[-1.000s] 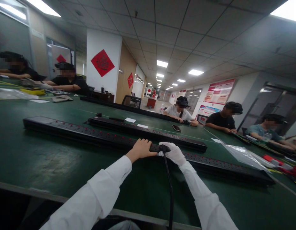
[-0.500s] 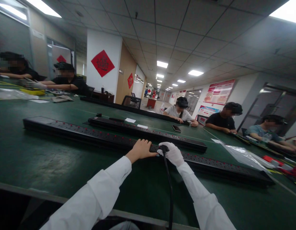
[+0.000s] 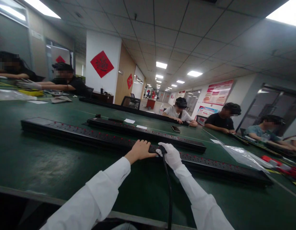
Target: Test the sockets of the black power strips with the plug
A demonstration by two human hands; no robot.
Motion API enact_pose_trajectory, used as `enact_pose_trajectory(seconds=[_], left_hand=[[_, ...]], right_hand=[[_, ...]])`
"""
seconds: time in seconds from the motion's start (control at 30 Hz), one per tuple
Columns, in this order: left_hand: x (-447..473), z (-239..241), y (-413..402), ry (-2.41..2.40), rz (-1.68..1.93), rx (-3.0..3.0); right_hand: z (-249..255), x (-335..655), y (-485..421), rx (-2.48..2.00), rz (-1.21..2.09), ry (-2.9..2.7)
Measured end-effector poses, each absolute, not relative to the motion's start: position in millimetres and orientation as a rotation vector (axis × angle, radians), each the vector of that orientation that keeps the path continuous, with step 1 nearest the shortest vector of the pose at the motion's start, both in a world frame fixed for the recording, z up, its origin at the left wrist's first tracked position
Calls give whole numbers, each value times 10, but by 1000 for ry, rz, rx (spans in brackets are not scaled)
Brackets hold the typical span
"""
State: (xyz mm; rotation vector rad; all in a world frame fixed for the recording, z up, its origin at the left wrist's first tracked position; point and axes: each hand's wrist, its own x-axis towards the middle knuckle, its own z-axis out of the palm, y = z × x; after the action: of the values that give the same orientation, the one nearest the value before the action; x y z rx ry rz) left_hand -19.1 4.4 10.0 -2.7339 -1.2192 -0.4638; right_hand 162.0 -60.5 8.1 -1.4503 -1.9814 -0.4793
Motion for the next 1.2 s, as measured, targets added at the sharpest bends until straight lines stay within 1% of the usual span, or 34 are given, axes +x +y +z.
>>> enact_pose_trajectory(seconds=[0.2,0.37,0.5,0.6,0.7,0.97,1.2], left_hand=[[-192,98,42,-1208,-484,-2731],[-183,93,52,-1217,-485,-2725],[-178,82,62,-1212,-489,-2715],[-181,80,63,-1210,-499,-2710],[-178,76,64,-1192,-502,-2706],[-155,38,97,-1187,-509,-2678],[-165,62,72,-1193,-508,-2686]], right_hand=[[138,1594,-618,-1338,-533,-1998],[370,1511,-645,-1209,-485,-1715],[399,1397,-627,-1143,-297,-1672],[297,1330,-566,-1157,-102,-1696],[196,1322,-470,-1200,-26,-1751],[154,1355,-361,-1377,-115,-1878],[197,1317,-389,-1414,-233,-1935]])
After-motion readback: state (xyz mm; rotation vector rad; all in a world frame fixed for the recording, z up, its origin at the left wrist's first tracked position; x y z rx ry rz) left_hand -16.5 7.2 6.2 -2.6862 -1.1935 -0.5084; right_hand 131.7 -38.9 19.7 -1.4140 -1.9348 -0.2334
